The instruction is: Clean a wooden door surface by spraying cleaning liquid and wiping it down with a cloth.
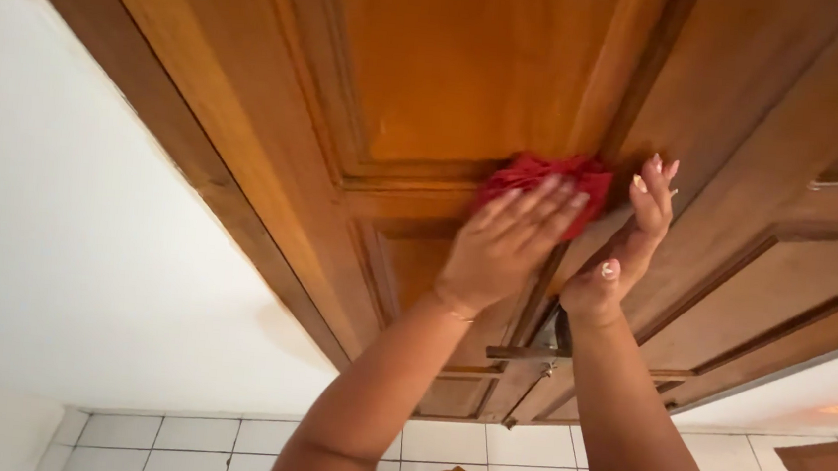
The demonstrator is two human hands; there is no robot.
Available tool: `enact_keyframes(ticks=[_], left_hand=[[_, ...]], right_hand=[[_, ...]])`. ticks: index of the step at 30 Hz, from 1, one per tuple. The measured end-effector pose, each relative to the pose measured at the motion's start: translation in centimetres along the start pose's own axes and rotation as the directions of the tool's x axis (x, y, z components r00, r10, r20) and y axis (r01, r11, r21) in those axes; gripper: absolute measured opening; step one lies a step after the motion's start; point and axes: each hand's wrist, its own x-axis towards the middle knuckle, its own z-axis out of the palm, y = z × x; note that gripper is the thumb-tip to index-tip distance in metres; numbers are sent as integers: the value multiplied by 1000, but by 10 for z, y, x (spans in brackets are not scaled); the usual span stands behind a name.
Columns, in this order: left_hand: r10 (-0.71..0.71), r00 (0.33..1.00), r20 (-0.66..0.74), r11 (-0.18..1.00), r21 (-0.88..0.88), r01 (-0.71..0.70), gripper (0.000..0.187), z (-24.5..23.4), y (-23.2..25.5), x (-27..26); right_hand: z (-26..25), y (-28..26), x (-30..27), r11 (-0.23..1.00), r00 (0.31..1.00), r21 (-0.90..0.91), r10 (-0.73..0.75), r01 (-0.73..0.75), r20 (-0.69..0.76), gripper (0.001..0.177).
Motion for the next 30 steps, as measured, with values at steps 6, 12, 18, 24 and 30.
enact_keyframes(ticks=[6, 12, 18, 24, 30], left_hand=[[-109, 994, -19, 977, 185, 110, 39, -22, -52, -57], [12, 998, 55, 980, 196, -23, 49, 21, -9, -29], [5, 996, 92, 961, 276, -30, 52, 49, 44, 24], [148, 976, 161, 960, 215, -181, 55, 61, 60, 58], [219, 947, 236, 928, 249, -276, 57, 45, 55, 54]], right_hand=[[-2, 1, 0, 999, 1000, -46, -8, 9, 11, 66], [-16, -2, -4, 994, 1000, -109, -10, 10, -2, 65], [-41, 9, -1, 983, 993, -181, 7, -27, -114, 70], [-50, 18, 0, 988, 986, -146, 17, -42, -164, 67], [-53, 6, -1, 998, 986, -65, 4, -15, -167, 68]])
